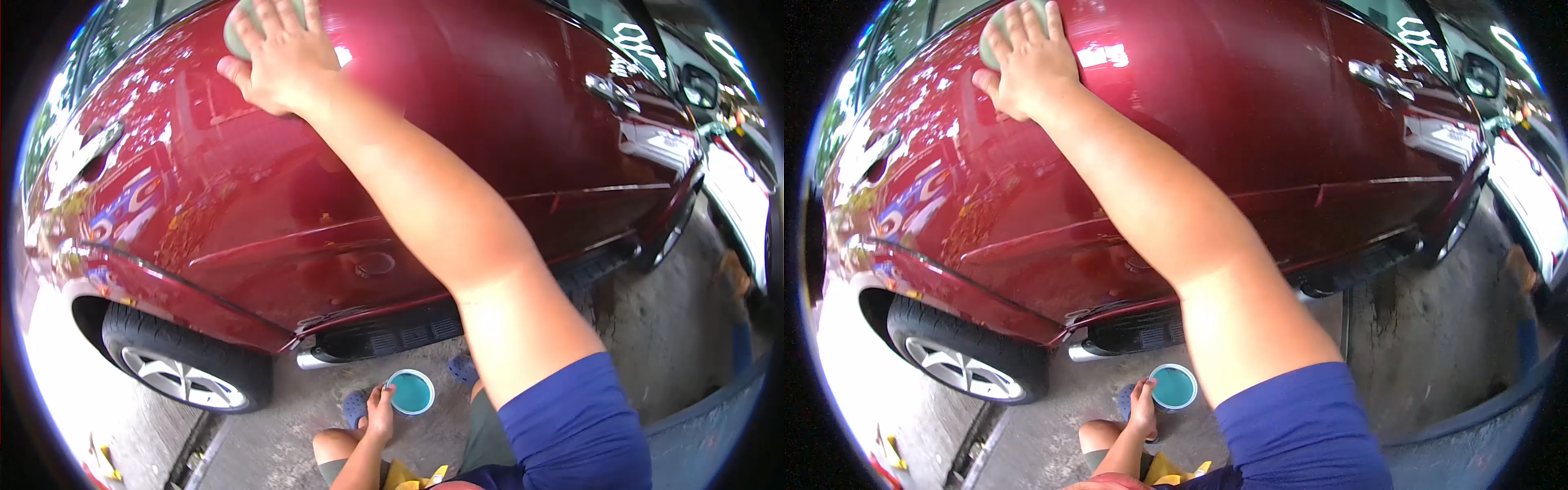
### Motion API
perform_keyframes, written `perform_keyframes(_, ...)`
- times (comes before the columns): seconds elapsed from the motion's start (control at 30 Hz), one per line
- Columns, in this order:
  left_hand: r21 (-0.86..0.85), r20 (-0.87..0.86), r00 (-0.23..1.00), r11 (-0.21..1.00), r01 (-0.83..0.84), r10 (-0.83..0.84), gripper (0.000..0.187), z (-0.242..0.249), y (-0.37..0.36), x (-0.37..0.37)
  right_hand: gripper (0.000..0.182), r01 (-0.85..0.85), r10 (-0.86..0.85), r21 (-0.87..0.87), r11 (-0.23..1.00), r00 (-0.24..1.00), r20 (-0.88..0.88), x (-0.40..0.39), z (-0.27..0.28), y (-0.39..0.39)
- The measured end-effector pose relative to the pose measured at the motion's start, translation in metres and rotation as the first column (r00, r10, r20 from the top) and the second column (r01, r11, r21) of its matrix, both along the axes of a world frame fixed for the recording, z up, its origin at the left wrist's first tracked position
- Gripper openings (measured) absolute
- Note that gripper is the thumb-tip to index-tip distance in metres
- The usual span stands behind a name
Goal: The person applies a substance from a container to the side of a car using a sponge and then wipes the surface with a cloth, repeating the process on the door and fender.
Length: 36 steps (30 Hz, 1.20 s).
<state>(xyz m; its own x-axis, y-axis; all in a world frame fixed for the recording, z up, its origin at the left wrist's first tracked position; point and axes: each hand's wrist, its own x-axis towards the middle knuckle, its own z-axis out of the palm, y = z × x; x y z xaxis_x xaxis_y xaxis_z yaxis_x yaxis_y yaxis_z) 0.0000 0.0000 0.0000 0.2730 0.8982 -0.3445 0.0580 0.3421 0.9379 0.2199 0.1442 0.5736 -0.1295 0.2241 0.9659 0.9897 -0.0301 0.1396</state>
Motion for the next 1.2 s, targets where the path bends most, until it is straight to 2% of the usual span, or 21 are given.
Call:
perform_keyframes(0.07, -0.062, -0.026, 0.998, 0.996, -0.058, 0.056, 0.061, 0.004, -0.008, 0.013, 0.081, -0.057, 0.053, 0.052, 0.997, 0.996, 0.068, 0.021, -0.005, -0.003)
perform_keyframes(0.1, -0.095, -0.001, 0.998, 0.993, -0.068, 0.068, 0.06, -0.011, -0.019, 0.042, 0.077, -0.103, 0.094, 0.057, 0.993, 0.985, 0.145, 0.083, -0.029, -0.046)
perform_keyframes(0.13, -0.089, 0.013, 0.999, 0.995, -0.045, 0.046, 0.058, -0.028, -0.01, 0.023, 0.072, -0.019, 0.012, 0.064, 0.998, 0.994, 0.113, 0.104, -0.035, -0.08)
perform_keyframes(0.17, -0.086, 0.025, 0.999, 0.996, -0.028, 0.03, 0.057, -0.037, -0.002, 0.004, 0.068, -0.09, 0.096, -0.074, 0.993, 0.993, 0.076, 0.129, -0.027, -0.128)
perform_keyframes(0.2, -0.067, 0.013, 0.998, 0.996, -0.052, 0.053, 0.054, -0.034, 0.003, -0.007, 0.066, 0.078, -0.082, 0.092, 0.993, 0.996, 0.04, 0.162, -0.04, -0.119)
perform_keyframes(0.23, -0.051, -0.035, 0.999, 0.998, -0.042, 0.04, 0.058, -0.024, 0.004, -0.013, 0.07, 0.154, -0.142, 0.109, 0.982, 0.984, -0.107, 0.187, -0.05, -0.132)
perform_keyframes(0.27, -0.036, -0.079, 0.996, 0.999, -0.036, 0.033, 0.062, -0.009, 0.004, -0.018, 0.08, 0.375, -0.368, 0.041, 0.926, 0.922, -0.125, 0.252, -0.075, -0.119)
perform_keyframes(0.37, -0.077, -0.056, 0.995, 0.993, -0.091, 0.087, 0.057, -0.015, -0.001, -0.031, 0.085, 0.364, -0.315, 0.175, 0.915, 0.914, -0.257, 0.356, -0.121, -0.124)
perform_keyframes(0.47, -0.022, 0.114, 0.99, 0.996, -0.083, 0.085, 0.052, -0.012, 0.003, -0.031, 0.092, 0.405, -0.306, 0.171, 0.898, 0.855, -0.418, 0.321, -0.118, -0.102)
perform_keyframes(0.5, -0.006, 0.095, 0.992, 0.997, -0.083, 0.083, 0.052, -0.014, 0.003, -0.031, 0.093, 0.413, -0.294, 0.181, 0.893, 0.837, -0.462, 0.299, -0.113, -0.092)
perform_keyframes(0.6, 0.026, 0.043, 0.996, 0.997, -0.073, 0.072, 0.054, 0.011, 0.001, -0.02, 0.093, 0.394, -0.356, 0.254, 0.884, 0.916, -0.184, 0.183, -0.095, -0.053)
perform_keyframes(0.67, 0.038, 0.074, 0.994, 0.996, -0.086, 0.083, 0.055, 0.017, -0.001, -0.009, 0.091, 0.3, -0.29, 0.255, 0.919, 0.954, -0.076, 0.098, -0.084, -0.025)
perform_keyframes(0.7, 0.048, 0.083, 0.993, 0.995, -0.087, 0.083, 0.055, 0.017, -0.003, -0.005, 0.094, 0.147, -0.155, 0.287, 0.947, 0.988, 0.006, 0.056, -0.077, -0.022)
perform_keyframes(0.73, 0.041, 0.107, 0.991, 0.996, -0.08, 0.075, 0.057, 0.004, 0.0, -0.001, 0.077, 0.126, -0.129, 0.293, 0.948, 0.992, -0.007, 0.013, -0.068, -0.036)
perform_keyframes(0.77, 0.052, 0.095, 0.993, 0.995, -0.081, 0.076, 0.057, 0.007, -0.003, 0.004, 0.084, 0.073, -0.082, 0.242, 0.967, 0.996, 0.029, -0.012, -0.065, -0.038)
perform_keyframes(0.8, 0.062, 0.082, 0.994, 0.995, -0.081, 0.075, 0.057, 0.012, -0.005, 0.011, 0.099, -0.085, 0.076, 0.185, 0.979, 0.996, 0.052, -0.012, -0.077, 0.006)
perform_keyframes(0.83, 0.073, 0.066, 0.995, 0.994, -0.079, 0.074, 0.057, 0.014, -0.008, 0.016, 0.102, -0.081, 0.073, 0.178, 0.981, 0.996, 0.051, -0.019, -0.082, 0.016)
perform_keyframes(0.97, 0.056, -0.011, 0.998, 0.997, -0.06, 0.06, 0.056, 0.017, -0.014, 0.022, 0.091, -0.015, 0.017, -0.015, 1.0, 0.985, 0.173, 0.046, -0.101, -0.022)
perform_keyframes(1.03, 0.096, -0.02, 1.0, 0.995, -0.018, 0.02, 0.055, -0.005, -0.009, 0.008, 0.086, 0.11, -0.107, -0.012, 0.994, 0.98, 0.17, 0.108, -0.12, -0.053)
perform_keyframes(1.13, 0.103, -0.085, 0.996, 0.995, 0.006, 0.003, 0.055, -0.013, 0.004, -0.014, 0.088, 0.329, -0.329, 0.001, 0.944, 0.944, 0.034, 0.213, -0.155, -0.102)
perform_keyframes(1.2, 0.075, -0.103, 0.994, 0.996, -0.039, 0.046, 0.055, -0.004, -0.001, -0.025, 0.089, 0.361, -0.352, 0.036, 0.932, 0.924, -0.152, 0.284, -0.191, -0.123)
